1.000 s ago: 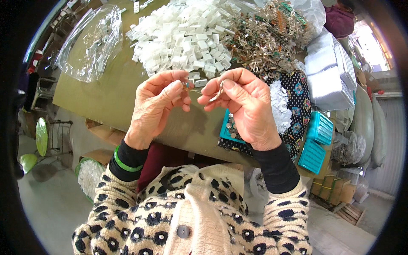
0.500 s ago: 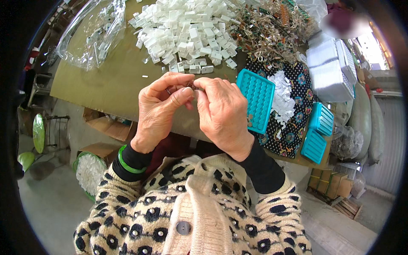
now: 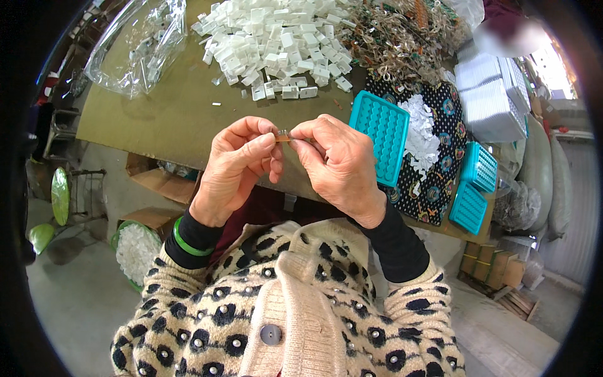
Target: The person repeatedly picks small white plastic housings and metal contacts from a table, inserts the contacts into the housings, and places the assembled units back on the table. The person also picks up and sets down a teal plastic tray containing additional small parts.
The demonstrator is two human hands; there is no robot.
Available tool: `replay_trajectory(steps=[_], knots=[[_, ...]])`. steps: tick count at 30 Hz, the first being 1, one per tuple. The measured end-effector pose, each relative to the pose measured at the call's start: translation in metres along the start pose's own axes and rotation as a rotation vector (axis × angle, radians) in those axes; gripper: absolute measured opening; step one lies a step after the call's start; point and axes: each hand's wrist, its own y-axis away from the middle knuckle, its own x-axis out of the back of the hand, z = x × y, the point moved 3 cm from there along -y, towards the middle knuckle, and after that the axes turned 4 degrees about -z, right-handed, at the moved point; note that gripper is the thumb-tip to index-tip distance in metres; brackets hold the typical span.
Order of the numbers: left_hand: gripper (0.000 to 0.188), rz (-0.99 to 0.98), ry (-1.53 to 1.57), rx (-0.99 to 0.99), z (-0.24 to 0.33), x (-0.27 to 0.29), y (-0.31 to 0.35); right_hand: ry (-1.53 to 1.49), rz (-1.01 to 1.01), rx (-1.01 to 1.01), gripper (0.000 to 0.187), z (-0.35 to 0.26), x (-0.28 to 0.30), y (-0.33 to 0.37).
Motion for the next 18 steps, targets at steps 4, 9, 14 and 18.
replay_trajectory(steps=[4,9,14,18], knots=[[0.011,-0.069,0.18,0.074,-0.006,-0.005,0.002,-0.147,0.011,-0.084,0.01,0.002,0.004,0.006],[0.013,-0.057,0.144,0.045,-0.009,-0.012,0.001,-0.207,-0.026,-0.055,0.01,0.006,0.011,0.006],[0.014,-0.11,0.079,0.039,-0.015,-0.02,-0.001,-0.487,0.052,-0.154,0.006,0.013,0.009,0.011],[0.016,-0.26,0.267,0.146,-0.02,-0.027,-0.002,-0.974,-0.006,-0.405,0.005,0.018,0.006,0.021]])
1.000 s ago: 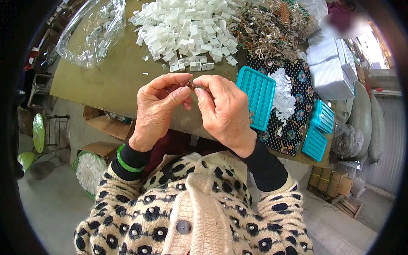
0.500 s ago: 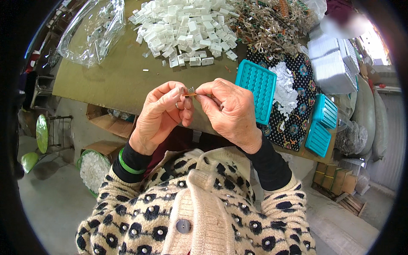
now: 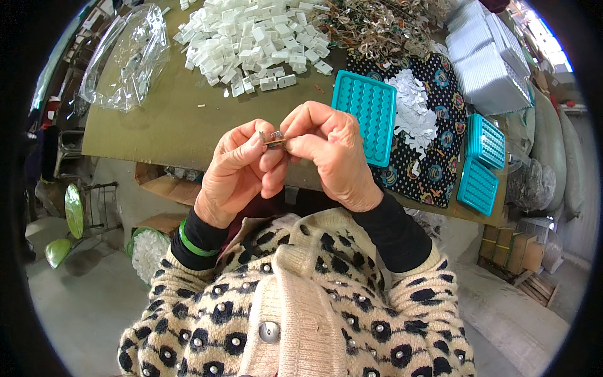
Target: The person repeatedly picks small white plastic housings and metal contacts from a table, inserts the contacts into the housings, and places the assembled units back on the table. The person also picks up and sets down a teal plastic tray containing additional small parts.
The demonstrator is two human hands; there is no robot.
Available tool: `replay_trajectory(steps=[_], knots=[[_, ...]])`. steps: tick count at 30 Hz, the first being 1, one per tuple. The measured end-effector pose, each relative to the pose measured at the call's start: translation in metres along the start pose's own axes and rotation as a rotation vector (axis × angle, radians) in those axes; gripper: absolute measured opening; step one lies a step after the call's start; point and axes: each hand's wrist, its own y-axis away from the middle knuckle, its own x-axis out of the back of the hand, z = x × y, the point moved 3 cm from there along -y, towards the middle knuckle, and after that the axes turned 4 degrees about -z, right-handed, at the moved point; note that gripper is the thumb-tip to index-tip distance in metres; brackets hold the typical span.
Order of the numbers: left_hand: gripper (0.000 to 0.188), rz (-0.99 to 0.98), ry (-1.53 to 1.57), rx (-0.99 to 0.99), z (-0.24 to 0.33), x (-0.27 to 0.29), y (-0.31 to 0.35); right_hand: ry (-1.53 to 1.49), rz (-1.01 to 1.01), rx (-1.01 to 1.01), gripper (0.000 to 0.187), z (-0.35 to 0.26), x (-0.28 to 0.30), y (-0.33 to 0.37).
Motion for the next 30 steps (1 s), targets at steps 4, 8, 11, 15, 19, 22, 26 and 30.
replay_trajectory(steps=[4,8,11,15,19,22,26,30], knots=[[0.018,-0.069,0.181,0.046,-0.001,-0.004,-0.002,0.067,0.027,0.058,0.007,-0.006,0.004,0.003],[0.018,0.032,0.084,0.081,0.0,-0.005,-0.002,0.864,0.029,0.549,0.013,-0.016,-0.006,0.014],[0.02,0.043,-0.107,0.102,0.003,-0.005,-0.007,0.836,0.067,0.584,0.015,-0.016,-0.001,0.018],[0.013,0.36,-1.149,-0.285,0.032,0.009,-0.03,0.413,0.11,0.276,0.012,-0.007,0.008,0.024],[0.014,0.268,-2.279,-0.632,0.048,0.017,-0.063,0.016,0.079,0.057,0.01,-0.001,0.012,0.027],[0.015,0.209,-2.49,-0.562,0.042,0.026,-0.072,-0.079,0.087,-0.017,0.01,-0.002,0.015,0.029],[0.016,0.131,-2.463,-0.558,0.034,0.028,-0.067,-0.087,0.095,-0.028,0.01,-0.003,0.018,0.031],[0.019,0.124,-2.423,-0.478,0.033,0.028,-0.064,-0.053,0.106,-0.003,0.01,0.001,0.017,0.029]])
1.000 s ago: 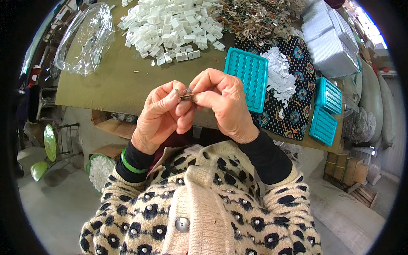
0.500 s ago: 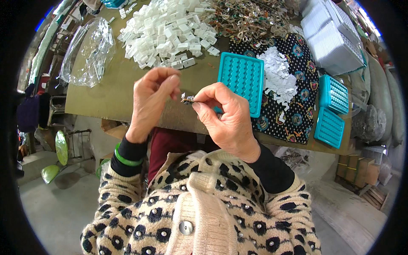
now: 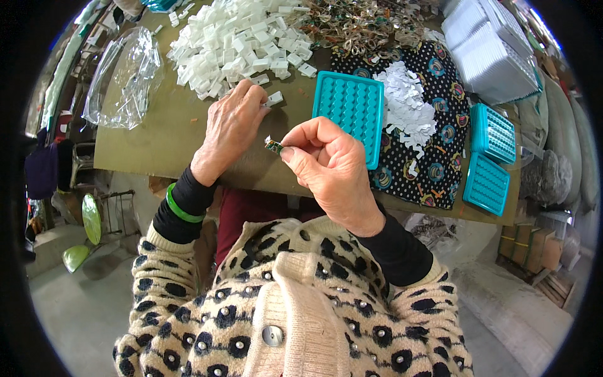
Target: The person repeatedly picks small white plastic housings and metal contacts from a table, inserts the contacts into the housings, and places the assembled units back on the table. The person also picks up and sets down a teal plastic tray containing additional small parts.
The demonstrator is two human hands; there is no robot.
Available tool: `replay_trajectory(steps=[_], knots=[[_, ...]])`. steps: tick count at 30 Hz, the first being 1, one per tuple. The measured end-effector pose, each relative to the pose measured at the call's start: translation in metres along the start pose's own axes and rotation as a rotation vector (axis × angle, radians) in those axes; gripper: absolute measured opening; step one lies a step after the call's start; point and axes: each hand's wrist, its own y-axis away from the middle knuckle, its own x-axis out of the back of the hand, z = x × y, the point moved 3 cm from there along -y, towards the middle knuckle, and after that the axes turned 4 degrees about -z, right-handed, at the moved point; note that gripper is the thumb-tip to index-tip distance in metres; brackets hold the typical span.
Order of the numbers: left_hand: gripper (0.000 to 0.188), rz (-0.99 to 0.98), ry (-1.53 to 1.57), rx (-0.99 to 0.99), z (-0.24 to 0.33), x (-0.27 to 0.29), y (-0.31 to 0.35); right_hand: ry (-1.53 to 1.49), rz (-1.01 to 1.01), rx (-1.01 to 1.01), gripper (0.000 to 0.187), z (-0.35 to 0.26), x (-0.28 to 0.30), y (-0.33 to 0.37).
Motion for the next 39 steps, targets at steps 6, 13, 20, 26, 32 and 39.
replay_trajectory(steps=[6,13,20,26,32,39], knots=[[0.022,-0.088,0.822,0.371,0.003,0.01,0.008,0.025,0.029,0.071,0.009,-0.003,-0.003,0.0],[0.027,-0.02,2.1,0.674,0.031,0.014,0.042,0.056,0.045,0.099,0.008,0.0,-0.01,-0.004],[0.028,0.036,2.113,0.573,0.045,0.015,0.056,0.108,0.051,0.147,0.006,0.001,-0.015,-0.005],[0.029,0.052,1.97,0.485,0.039,0.015,0.064,-0.005,0.078,0.068,0.005,-0.001,-0.023,-0.004],[0.026,0.2,2.076,0.441,0.032,0.013,0.072,0.095,0.054,0.028,0.004,-0.003,-0.033,-0.001],[0.026,0.294,2.03,0.404,0.034,0.016,0.075,0.397,0.058,0.056,0.003,-0.007,-0.047,0.001]])
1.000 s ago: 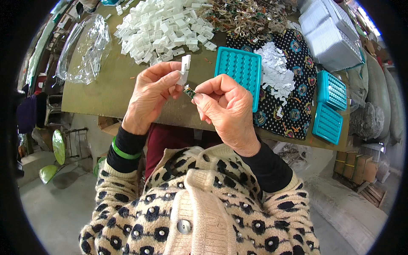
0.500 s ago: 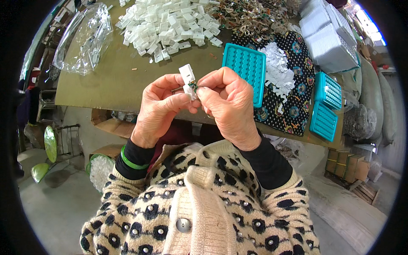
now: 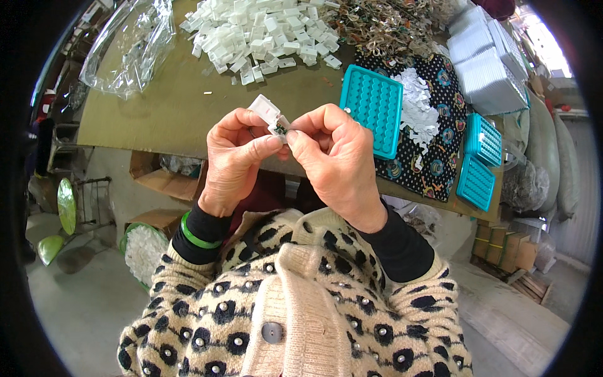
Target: The person repeatedly picks small white plastic housings and metal contacts from a table, inserts the contacts into the housings, and places the assembled units back on the table. The person also picks up and sets down a teal plastic tray containing additional small parts.
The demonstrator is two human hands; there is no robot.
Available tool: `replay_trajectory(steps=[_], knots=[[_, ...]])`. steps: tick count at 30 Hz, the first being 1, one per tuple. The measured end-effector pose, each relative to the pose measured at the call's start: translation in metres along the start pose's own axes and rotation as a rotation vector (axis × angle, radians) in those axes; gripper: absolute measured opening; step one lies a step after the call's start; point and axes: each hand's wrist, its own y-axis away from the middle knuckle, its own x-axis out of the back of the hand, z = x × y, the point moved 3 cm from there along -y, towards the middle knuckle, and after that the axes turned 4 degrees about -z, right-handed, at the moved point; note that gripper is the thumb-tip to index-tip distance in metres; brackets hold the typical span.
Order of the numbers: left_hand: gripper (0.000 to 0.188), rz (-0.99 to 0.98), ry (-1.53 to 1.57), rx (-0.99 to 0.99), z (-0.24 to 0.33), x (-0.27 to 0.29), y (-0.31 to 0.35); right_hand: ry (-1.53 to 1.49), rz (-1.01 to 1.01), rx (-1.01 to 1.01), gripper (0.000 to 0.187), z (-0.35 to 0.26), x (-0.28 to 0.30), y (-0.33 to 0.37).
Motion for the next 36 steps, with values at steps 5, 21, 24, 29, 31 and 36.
replay_trajectory(steps=[5,21,24,29,31,36], knots=[[0.022,0.006,-0.003,-0.026,0.003,0.0,0.001,0.075,-0.008,0.142,0.006,0.004,-0.008,0.0],[0.024,0.126,-1.181,-0.783,0.013,-0.03,0.001,0.826,0.236,0.788,0.02,0.021,-0.01,-0.004],[0.018,0.208,-0.865,-0.444,0.012,-0.021,-0.002,0.827,0.221,0.72,0.019,0.024,-0.007,-0.006],[0.012,0.239,0.106,0.247,0.0,-0.014,-0.004,0.584,0.189,0.552,0.01,0.024,-0.005,-0.005],[0.011,0.231,0.175,0.294,0.0,-0.015,-0.004,0.458,0.166,0.432,0.008,0.024,-0.004,-0.004],[0.025,0.253,0.085,0.255,-0.002,-0.016,-0.004,-0.374,-0.048,-0.16,0.01,0.036,0.004,-0.008]])
